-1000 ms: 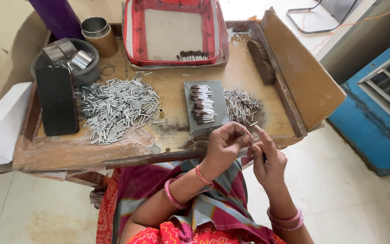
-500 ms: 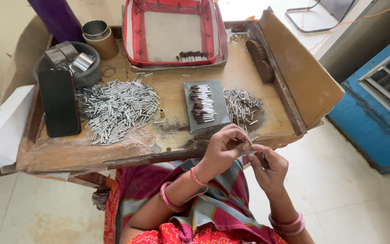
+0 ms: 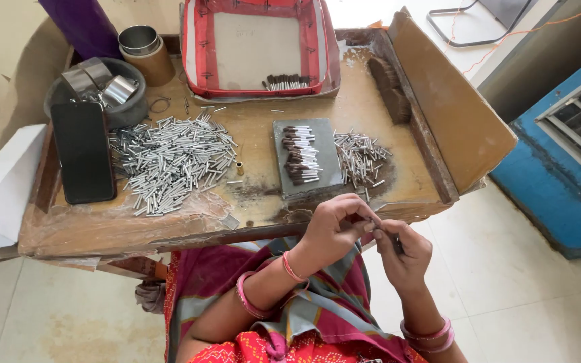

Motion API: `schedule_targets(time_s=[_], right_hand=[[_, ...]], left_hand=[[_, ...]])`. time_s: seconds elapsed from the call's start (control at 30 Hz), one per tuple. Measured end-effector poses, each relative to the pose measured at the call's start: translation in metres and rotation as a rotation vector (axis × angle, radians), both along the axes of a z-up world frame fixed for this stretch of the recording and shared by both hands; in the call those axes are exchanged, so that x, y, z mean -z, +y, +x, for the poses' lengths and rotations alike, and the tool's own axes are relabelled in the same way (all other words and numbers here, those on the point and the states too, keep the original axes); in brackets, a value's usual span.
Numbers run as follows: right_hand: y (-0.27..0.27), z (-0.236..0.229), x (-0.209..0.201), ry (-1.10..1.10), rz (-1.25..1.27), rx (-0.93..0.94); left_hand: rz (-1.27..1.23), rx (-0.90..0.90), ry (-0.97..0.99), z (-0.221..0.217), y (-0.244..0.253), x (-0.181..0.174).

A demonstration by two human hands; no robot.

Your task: The person sits at a workbench and assembles small metal tube components by hand. They pick individual metal tubes from a pile, work on each piece with both hands, and place the finished pieces in rows on a metal plate, repeating this cycle throughout the episode.

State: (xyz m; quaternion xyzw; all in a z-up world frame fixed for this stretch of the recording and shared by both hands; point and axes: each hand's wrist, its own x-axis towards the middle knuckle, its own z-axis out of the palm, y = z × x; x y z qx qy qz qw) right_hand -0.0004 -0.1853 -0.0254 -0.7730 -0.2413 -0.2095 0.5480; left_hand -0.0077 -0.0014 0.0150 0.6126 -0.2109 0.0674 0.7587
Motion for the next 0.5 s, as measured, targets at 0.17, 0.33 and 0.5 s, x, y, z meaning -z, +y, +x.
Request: schedule_targets(time_s=[0.17,0.33,0.5], right_hand=[[0.003,-0.005,0.008,0.025,0.085,0.048],[0.007,-0.014,-0.001,-0.045,0.047,0.021],[0.012,-0.027,-0.003,-0.044,0.047,-0.026]], left_hand=[[0.038,-0.062,-0.003,-0.009,-0.001,-0.013],[0.088,-0.106,-0.098,-0.017,0.000,-0.008],[-0.038,-0.065,0.041,-0.031,0.005,-0.003]])
